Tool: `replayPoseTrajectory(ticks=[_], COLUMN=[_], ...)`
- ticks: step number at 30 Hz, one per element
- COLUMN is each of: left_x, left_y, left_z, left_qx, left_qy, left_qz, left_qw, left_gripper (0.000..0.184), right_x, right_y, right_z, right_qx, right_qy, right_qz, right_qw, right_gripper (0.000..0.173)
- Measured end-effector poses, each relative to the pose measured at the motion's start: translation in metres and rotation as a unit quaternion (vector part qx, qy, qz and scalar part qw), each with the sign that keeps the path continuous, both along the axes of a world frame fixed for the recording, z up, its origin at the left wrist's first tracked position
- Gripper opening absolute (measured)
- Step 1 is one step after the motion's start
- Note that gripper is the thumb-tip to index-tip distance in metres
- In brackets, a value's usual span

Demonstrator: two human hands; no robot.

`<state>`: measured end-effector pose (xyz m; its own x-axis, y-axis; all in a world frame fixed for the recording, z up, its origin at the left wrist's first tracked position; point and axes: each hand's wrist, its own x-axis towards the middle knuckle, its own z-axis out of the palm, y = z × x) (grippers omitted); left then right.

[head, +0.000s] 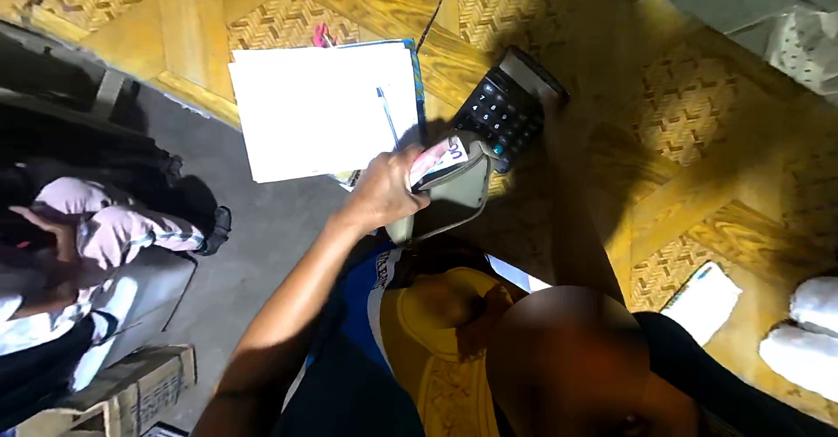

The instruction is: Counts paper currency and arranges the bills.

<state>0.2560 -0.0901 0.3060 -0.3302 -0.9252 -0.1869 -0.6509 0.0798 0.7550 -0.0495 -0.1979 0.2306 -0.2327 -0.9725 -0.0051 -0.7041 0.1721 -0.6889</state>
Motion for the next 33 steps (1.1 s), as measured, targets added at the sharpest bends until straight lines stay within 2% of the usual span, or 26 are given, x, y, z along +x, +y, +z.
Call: replayPoseTrajectory(ticks=[2,4,6,7,9,11,14,16,18,19,20,21,22,24,25,28,30,33], left_x=[0.009,0.021,0.04,0.051,0.075,0.096,0.118,0.123,0.128,0.132,0.138,0.144,0.15,0.159,0.16,0.15,0.136,0.114], left_y=[0.015,0.038,0.066,0.083,0.118,0.153,0.196,0.215,0.231,0.24,0.25,0.261,0.274,0.299,0.311,0.326,0.321,0.307], left_z=[0.007,0.013,0.012,0.009,0.001,-0.011,-0.041,-0.066,-0.089,-0.102,-0.114,-0.123,-0.128,-0.132,-0.134,-0.146,-0.153,-0.175], left_qx=[-0.001,0.018,0.03,0.036,0.051,0.062,0.063,0.059,0.039,0.024,0.015,0.013,0.021,0.053,0.061,0.069,0.082,0.041], left_qy=[0.081,0.214,0.302,0.321,0.34,0.345,0.377,0.447,0.518,0.543,0.549,0.532,0.488,0.366,0.315,0.246,0.251,0.286], left_qz=[0.086,0.149,0.19,0.216,0.289,0.39,0.518,0.576,0.618,0.628,0.635,0.644,0.655,0.68,0.684,0.672,0.67,0.711], left_qw=[0.993,0.965,0.934,0.922,0.893,0.852,0.765,0.682,0.591,0.557,0.543,0.55,0.577,0.633,0.655,0.695,0.694,0.642], left_gripper=[0.047,0.05,0.045,0.043,0.042,0.045,0.047,0.046,0.037,0.034,0.035,0.039,0.043,0.039,0.041,0.049,0.051,0.044], right_x=[0.03,0.061,0.103,0.124,0.165,0.205,0.261,0.283,0.301,0.309,0.316,0.323,0.329,0.34,0.347,0.357,0.354,0.345], right_y=[0.031,0.063,0.089,0.099,0.113,0.123,0.143,0.163,0.181,0.187,0.19,0.192,0.192,0.197,0.202,0.214,0.217,0.211], right_z=[0.05,0.074,0.068,0.066,0.067,0.057,0.026,0.014,-0.006,-0.017,-0.023,-0.027,-0.028,-0.03,-0.03,-0.032,-0.042,-0.062], right_qx=[-0.028,-0.012,-0.036,-0.032,0.015,0.029,0.003,0.015,0.025,0.041,0.069,0.086,0.092,0.065,0.052,0.035,0.043,0.094], right_qy=[-0.029,-0.111,-0.138,-0.138,-0.115,-0.108,-0.09,-0.025,0.033,0.054,0.073,0.084,0.095,0.099,0.106,0.158,0.173,0.202], right_qz=[0.076,0.234,0.354,0.394,0.455,0.494,0.547,0.607,0.66,0.683,0.697,0.706,0.717,0.741,0.749,0.759,0.759,0.755], right_qw=[0.996,0.966,0.924,0.908,0.883,0.862,0.832,0.794,0.75,0.728,0.71,0.698,0.684,0.661,0.652,0.631,0.626,0.617], right_gripper=[0.065,0.064,0.075,0.07,0.047,0.04,0.048,0.056,0.046,0.036,0.028,0.026,0.033,0.053,0.058,0.056,0.057,0.06])
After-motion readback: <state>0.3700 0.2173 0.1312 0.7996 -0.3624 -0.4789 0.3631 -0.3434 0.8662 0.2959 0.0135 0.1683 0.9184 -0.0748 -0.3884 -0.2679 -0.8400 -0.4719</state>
